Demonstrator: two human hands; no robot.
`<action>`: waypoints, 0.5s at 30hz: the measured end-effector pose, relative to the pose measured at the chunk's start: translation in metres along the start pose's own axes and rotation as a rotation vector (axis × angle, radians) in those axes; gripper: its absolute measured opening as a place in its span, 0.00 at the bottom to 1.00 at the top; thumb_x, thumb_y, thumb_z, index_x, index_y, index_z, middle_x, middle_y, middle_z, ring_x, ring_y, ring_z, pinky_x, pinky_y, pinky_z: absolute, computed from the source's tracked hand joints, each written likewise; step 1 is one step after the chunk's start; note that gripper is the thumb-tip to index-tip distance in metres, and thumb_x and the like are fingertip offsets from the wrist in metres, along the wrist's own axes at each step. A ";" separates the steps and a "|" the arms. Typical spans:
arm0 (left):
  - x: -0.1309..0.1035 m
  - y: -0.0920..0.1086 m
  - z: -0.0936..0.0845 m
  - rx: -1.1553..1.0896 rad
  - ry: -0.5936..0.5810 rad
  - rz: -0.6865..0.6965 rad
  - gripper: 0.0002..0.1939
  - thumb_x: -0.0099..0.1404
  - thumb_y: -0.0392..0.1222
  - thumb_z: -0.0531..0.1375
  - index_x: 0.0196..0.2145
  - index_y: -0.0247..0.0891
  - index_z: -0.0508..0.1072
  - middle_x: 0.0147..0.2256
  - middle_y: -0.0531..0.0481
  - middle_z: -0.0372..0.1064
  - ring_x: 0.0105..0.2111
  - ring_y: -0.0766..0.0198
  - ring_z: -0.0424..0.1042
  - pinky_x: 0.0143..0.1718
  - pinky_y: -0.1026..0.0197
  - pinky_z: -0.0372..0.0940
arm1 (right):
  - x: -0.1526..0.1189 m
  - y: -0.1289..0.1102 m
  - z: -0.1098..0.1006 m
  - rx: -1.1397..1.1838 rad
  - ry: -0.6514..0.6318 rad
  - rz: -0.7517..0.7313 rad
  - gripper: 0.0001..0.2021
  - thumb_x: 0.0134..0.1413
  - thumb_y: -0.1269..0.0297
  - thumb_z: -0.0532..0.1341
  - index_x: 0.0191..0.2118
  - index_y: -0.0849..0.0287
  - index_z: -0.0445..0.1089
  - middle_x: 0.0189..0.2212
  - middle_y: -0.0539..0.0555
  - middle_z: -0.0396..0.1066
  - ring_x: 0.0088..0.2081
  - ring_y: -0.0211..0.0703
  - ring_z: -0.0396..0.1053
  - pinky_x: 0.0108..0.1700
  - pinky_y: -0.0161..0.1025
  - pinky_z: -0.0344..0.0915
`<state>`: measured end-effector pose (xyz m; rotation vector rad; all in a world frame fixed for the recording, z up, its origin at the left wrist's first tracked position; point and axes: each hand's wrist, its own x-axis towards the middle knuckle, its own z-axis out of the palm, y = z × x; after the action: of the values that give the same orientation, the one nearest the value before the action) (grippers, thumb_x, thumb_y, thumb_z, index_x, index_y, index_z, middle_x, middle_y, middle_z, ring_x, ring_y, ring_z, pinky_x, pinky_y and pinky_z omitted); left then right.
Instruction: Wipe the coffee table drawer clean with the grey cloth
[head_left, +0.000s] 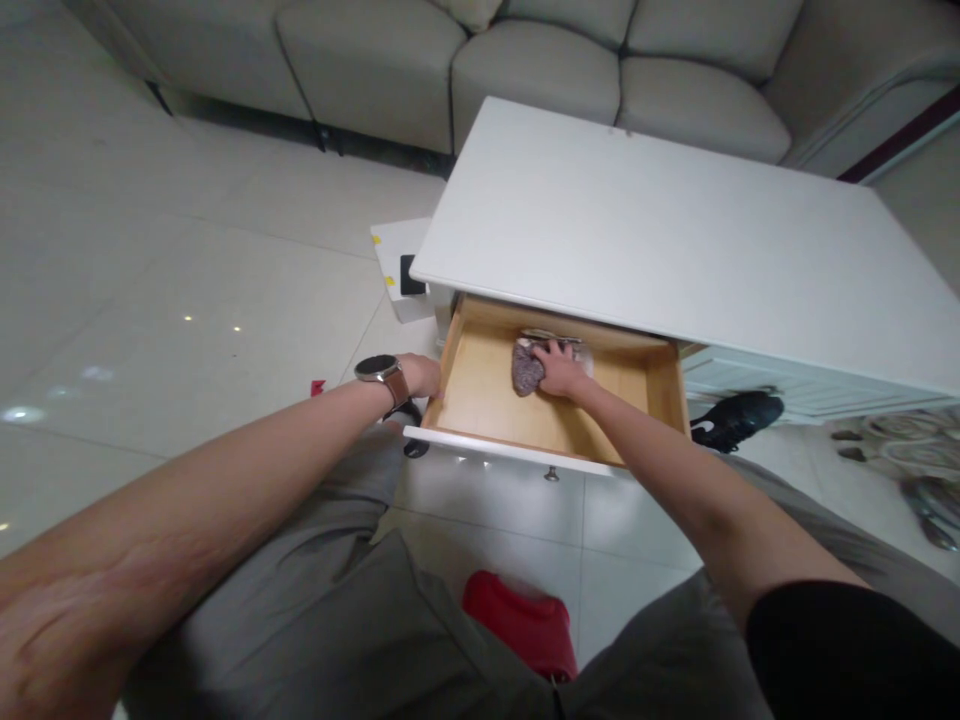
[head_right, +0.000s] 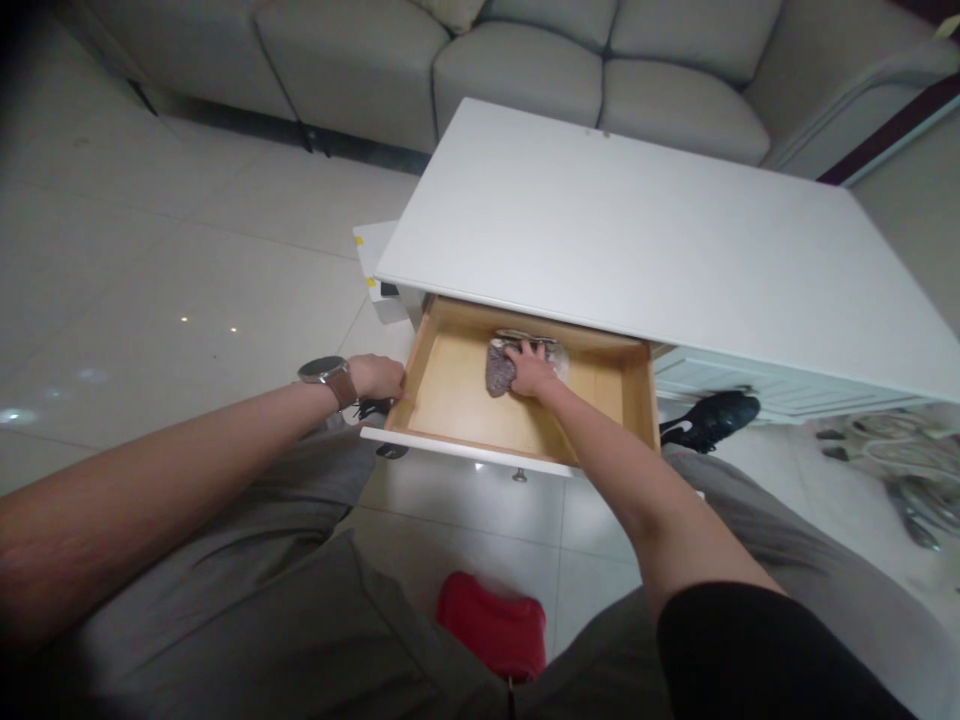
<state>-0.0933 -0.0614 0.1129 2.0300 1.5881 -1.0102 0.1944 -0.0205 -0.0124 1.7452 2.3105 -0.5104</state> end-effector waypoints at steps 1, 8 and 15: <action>0.000 0.000 0.000 0.001 0.006 0.001 0.24 0.66 0.50 0.61 0.56 0.37 0.78 0.53 0.34 0.76 0.51 0.46 0.77 0.51 0.57 0.70 | -0.010 0.026 0.001 -0.018 0.007 0.032 0.36 0.52 0.59 0.62 0.69 0.45 0.57 0.68 0.64 0.49 0.65 0.79 0.50 0.55 0.70 0.62; -0.004 0.003 -0.002 0.026 0.006 0.012 0.26 0.68 0.49 0.59 0.57 0.28 0.77 0.56 0.29 0.73 0.53 0.42 0.75 0.51 0.53 0.70 | -0.076 0.148 0.002 -0.119 0.009 0.079 0.32 0.46 0.68 0.60 0.61 0.60 0.68 0.60 0.69 0.62 0.56 0.66 0.65 0.62 0.60 0.58; -0.001 0.004 -0.002 0.083 -0.002 -0.003 0.26 0.68 0.52 0.59 0.57 0.34 0.77 0.56 0.32 0.74 0.54 0.45 0.75 0.52 0.56 0.69 | -0.112 0.139 -0.020 0.247 -0.303 -0.020 0.30 0.34 0.73 0.58 0.49 0.61 0.78 0.46 0.56 0.78 0.48 0.52 0.74 0.53 0.40 0.69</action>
<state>-0.0893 -0.0615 0.1141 2.0802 1.5726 -1.0961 0.3597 -0.0784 0.0254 1.6090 2.1253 -1.0255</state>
